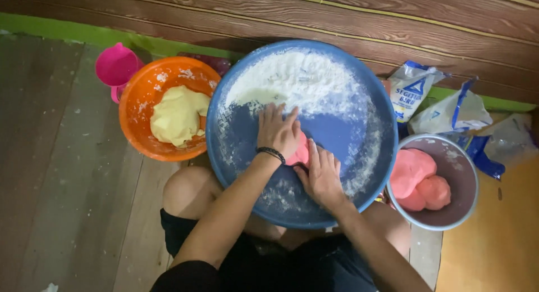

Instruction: Kneading pink dough in a large blue basin with flour and then dividing it into smaller portions to shape into balls.

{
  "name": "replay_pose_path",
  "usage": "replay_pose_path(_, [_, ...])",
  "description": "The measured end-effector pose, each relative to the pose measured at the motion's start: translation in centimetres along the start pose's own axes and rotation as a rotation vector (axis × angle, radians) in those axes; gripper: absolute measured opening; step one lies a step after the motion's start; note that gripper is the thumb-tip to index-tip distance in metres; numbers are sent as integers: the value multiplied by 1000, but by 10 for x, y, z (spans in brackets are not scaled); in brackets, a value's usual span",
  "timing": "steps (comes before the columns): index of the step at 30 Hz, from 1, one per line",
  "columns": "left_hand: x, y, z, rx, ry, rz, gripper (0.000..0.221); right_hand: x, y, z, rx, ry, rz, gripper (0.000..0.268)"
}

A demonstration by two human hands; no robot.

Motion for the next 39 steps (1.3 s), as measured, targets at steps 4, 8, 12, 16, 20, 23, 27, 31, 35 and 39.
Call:
replay_pose_path(4, [8,-26,3,16,67,111,53,4,-5,-12,-71,83,-14,77])
replay_pose_path(8, [22,-46,-9,-236,38,72,50,-6,-12,-36,-161,204,14,76])
replay_pose_path(12, [30,-61,-35,-470,-133,-29,46,-14,-15,-40,-182,208,20,77])
replay_pose_path(16, [5,-37,-19,-438,-164,-54,46,-22,-14,-33,-89,196,-21,75])
replay_pose_path(20, [-12,8,-27,-199,9,-170,58,-36,-20,-40,13,139,-57,67])
replay_pose_path(23, [-12,19,-30,-134,34,-140,60,-23,-18,-17,123,29,-95,57])
replay_pose_path(27, [-10,5,-21,-65,82,-111,60,20,-23,30,220,-276,-251,51])
replay_pose_path(31, [6,-22,-43,-191,-2,-121,60,26,-22,9,250,-262,-407,54])
replay_pose_path(35, [5,-38,-41,-176,-55,-69,70,5,-29,0,299,-191,-380,61])
replay_pose_path(39, [1,-7,-41,-41,-48,-122,78,-27,-25,49,574,-311,-369,64])
Point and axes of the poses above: each hand's wrist, its own y-axis away from the middle knuckle, its own z-axis out of the back of the hand, x = y × z, the point moved 1 cm from there along -y, towards the middle knuckle, and after that the axes turned 8 degrees about -y, right-handed, at the moved point
